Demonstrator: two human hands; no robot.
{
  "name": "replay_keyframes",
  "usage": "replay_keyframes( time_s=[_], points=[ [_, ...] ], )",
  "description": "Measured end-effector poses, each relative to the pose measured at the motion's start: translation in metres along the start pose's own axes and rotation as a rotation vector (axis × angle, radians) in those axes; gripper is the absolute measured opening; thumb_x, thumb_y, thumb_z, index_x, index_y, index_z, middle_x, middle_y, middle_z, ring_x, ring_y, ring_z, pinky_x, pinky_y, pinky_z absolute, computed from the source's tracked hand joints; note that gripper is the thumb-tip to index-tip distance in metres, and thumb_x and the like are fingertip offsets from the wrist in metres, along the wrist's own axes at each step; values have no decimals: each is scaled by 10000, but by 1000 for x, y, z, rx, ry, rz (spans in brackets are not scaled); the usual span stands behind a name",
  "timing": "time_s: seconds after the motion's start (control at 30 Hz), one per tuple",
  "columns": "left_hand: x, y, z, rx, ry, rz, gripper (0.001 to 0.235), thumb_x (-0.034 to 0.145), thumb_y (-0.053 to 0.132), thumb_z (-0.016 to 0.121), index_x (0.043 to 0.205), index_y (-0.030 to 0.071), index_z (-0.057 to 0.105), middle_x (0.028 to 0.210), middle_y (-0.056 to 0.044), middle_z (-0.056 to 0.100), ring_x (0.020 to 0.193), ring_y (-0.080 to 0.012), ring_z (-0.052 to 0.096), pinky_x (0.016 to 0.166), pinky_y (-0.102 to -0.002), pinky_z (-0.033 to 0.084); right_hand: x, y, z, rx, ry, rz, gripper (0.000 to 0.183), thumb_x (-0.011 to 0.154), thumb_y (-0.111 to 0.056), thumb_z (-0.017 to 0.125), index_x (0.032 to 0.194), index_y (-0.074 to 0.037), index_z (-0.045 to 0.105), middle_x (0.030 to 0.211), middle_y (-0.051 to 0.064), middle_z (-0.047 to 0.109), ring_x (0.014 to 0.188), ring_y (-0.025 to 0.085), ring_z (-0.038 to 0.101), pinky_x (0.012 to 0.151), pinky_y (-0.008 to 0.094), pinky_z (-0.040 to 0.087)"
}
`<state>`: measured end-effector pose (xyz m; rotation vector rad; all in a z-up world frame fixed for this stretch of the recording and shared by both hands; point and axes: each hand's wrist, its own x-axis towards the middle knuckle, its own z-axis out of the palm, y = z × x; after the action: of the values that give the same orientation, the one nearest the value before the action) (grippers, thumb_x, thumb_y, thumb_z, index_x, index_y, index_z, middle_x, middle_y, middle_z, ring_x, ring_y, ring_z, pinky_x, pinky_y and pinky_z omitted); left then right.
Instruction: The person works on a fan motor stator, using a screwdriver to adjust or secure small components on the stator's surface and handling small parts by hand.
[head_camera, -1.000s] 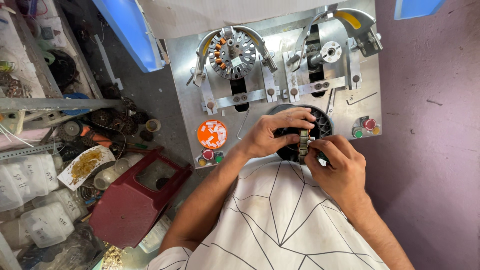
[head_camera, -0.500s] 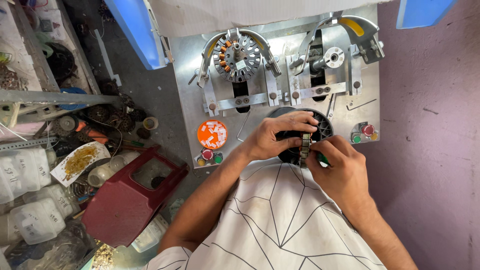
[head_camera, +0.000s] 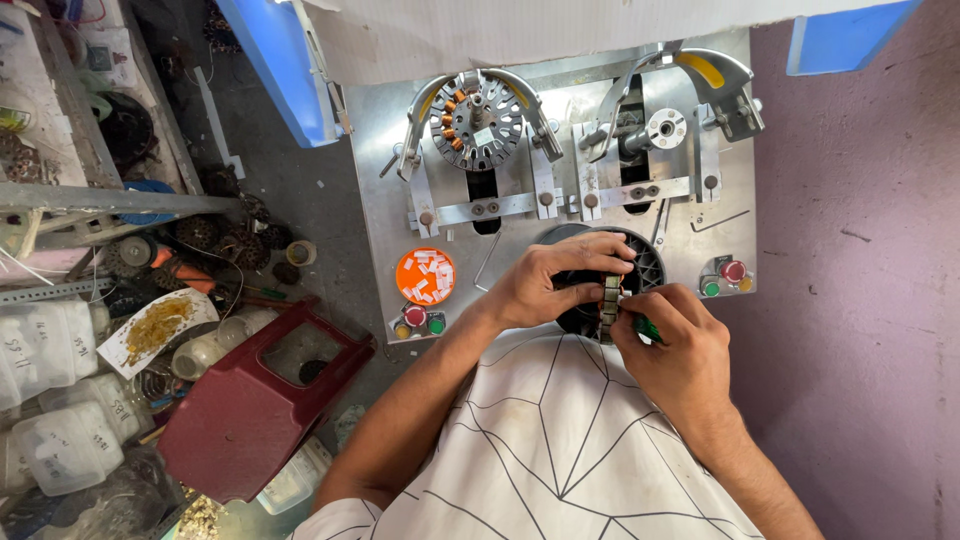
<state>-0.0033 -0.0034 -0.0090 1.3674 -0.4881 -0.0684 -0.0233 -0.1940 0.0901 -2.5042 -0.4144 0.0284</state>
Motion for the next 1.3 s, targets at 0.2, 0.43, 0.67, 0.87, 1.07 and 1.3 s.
replay_keyframes(
  time_s=[0.2, 0.43, 0.67, 0.87, 1.07, 1.3],
  points=[
    [-1, -1, -2, -34, -7, -2, 367, 945, 5, 751, 1295, 98, 687, 1427, -69, 651, 1433, -264, 579, 1237, -371, 463, 4, 2, -4, -2, -37, 23, 143, 762, -54, 809, 890, -62, 745, 880, 75, 696, 696, 245, 700, 610, 356, 569],
    [0, 0, -3, -11, -17, 0, 397, 948, 20, 748, 1327, 110, 674, 1445, -71, 644, 1447, -263, 568, 1241, -375, 464, 28, 18, -12, 133, -258, 173, 151, 723, -28, 807, 867, -39, 764, 835, 55, 738, 681, 162, 713, 601, 312, 565],
    [-3, -3, -5, 9, -41, -19, 459, 942, 52, 766, 1379, 141, 654, 1497, -60, 616, 1496, -262, 524, 1270, -390, 447, 35, 40, -16, 412, -354, 248, 139, 789, -119, 814, 920, -79, 792, 818, 8, 800, 733, 78, 741, 633, 242, 584],
    [-3, -7, -6, -30, -69, -26, 485, 922, 85, 785, 1385, 137, 650, 1518, -69, 597, 1530, -278, 473, 1302, -420, 400, 50, 41, -11, 245, -472, 557, 170, 722, -85, 885, 877, -62, 819, 683, 74, 743, 491, 131, 533, 438, 285, 396],
    [-4, -6, -5, -40, -23, -19, 487, 884, 35, 800, 1346, 128, 679, 1490, -70, 625, 1505, -282, 512, 1304, -409, 408, 58, 50, -7, 287, -539, 535, 193, 710, -68, 887, 840, -12, 756, 675, 75, 720, 511, 121, 538, 441, 279, 393],
    [3, -6, 16, -62, 137, -201, 425, 731, 52, 724, 1154, 68, 692, 1292, -84, 707, 1209, -231, 699, 1116, -334, 531, 43, 66, 13, 515, -491, 527, 198, 745, 79, 766, 908, 4, 680, 798, 76, 669, 715, 130, 608, 648, 272, 525]
  ],
)
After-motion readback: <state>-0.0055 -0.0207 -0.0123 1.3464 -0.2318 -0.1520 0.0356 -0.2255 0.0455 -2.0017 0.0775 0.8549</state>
